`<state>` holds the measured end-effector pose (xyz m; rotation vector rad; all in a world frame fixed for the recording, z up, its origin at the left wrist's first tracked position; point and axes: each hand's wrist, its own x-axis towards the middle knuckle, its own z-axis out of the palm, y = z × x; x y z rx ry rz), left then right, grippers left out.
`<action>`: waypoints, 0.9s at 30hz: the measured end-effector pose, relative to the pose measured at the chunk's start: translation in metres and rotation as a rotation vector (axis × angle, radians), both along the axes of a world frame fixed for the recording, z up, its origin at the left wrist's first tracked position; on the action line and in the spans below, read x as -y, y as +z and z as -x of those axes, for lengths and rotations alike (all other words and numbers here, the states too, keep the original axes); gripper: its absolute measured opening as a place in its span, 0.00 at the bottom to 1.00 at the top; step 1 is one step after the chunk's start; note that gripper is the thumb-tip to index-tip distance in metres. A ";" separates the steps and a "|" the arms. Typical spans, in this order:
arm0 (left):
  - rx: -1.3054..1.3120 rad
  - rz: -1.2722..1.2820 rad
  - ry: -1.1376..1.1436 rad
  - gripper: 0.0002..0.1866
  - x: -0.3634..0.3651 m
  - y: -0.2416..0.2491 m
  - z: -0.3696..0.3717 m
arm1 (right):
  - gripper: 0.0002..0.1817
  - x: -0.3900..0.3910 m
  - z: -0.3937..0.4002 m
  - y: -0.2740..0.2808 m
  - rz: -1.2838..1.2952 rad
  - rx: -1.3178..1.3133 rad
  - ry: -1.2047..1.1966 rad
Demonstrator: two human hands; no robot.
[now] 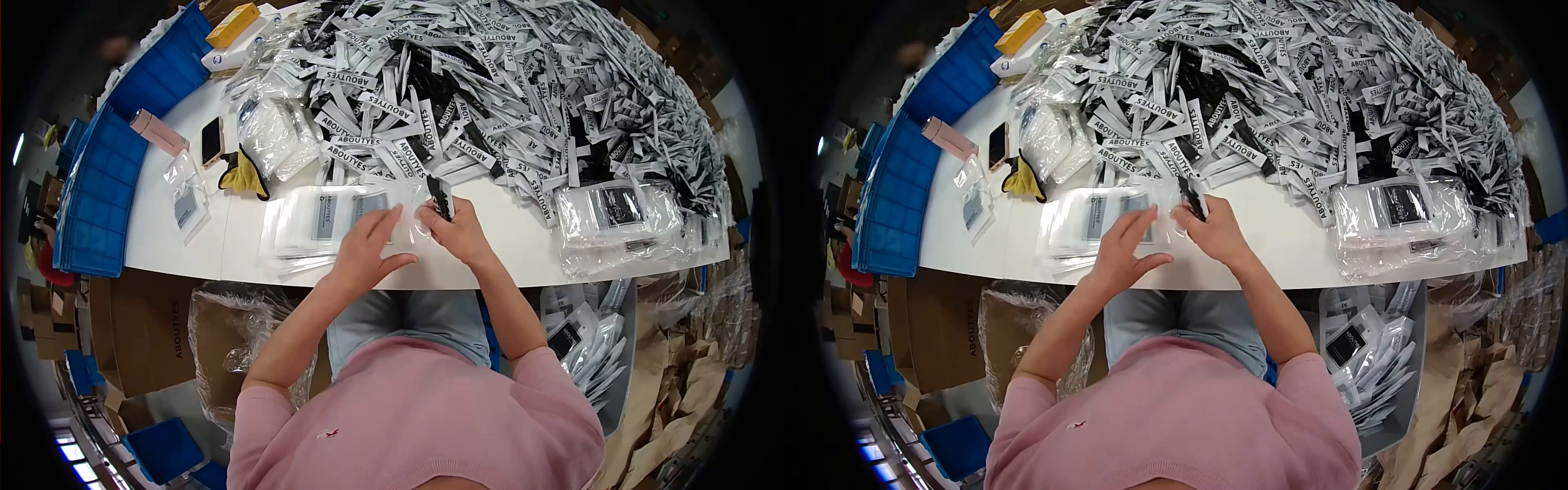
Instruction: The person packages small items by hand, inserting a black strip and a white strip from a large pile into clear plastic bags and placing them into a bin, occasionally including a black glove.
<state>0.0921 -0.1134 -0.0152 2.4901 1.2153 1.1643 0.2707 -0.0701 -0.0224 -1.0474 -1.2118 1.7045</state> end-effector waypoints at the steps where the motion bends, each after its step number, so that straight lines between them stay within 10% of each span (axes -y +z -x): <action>1: 0.244 0.235 0.126 0.15 0.003 0.000 -0.007 | 0.10 0.004 0.002 0.006 -0.240 0.218 -0.011; 3: 0.623 0.598 0.077 0.17 0.003 -0.013 -0.005 | 0.10 0.013 0.007 0.013 -0.710 0.506 -0.005; 7: 1.021 1.050 -0.025 0.08 -0.002 0.007 -0.010 | 0.07 0.020 0.008 0.016 -0.724 0.352 0.004; 12: 0.479 0.722 0.064 0.06 -0.011 -0.002 -0.006 | 0.06 0.016 0.016 0.014 -0.824 0.427 -0.126; 24: 0.285 0.620 0.016 0.21 -0.027 0.028 0.002 | 0.14 0.017 0.019 0.026 -1.107 0.522 -0.115; 27: 0.218 0.021 0.209 0.27 -0.033 0.039 0.003 | 0.12 -0.003 0.010 0.010 -1.070 0.656 -0.229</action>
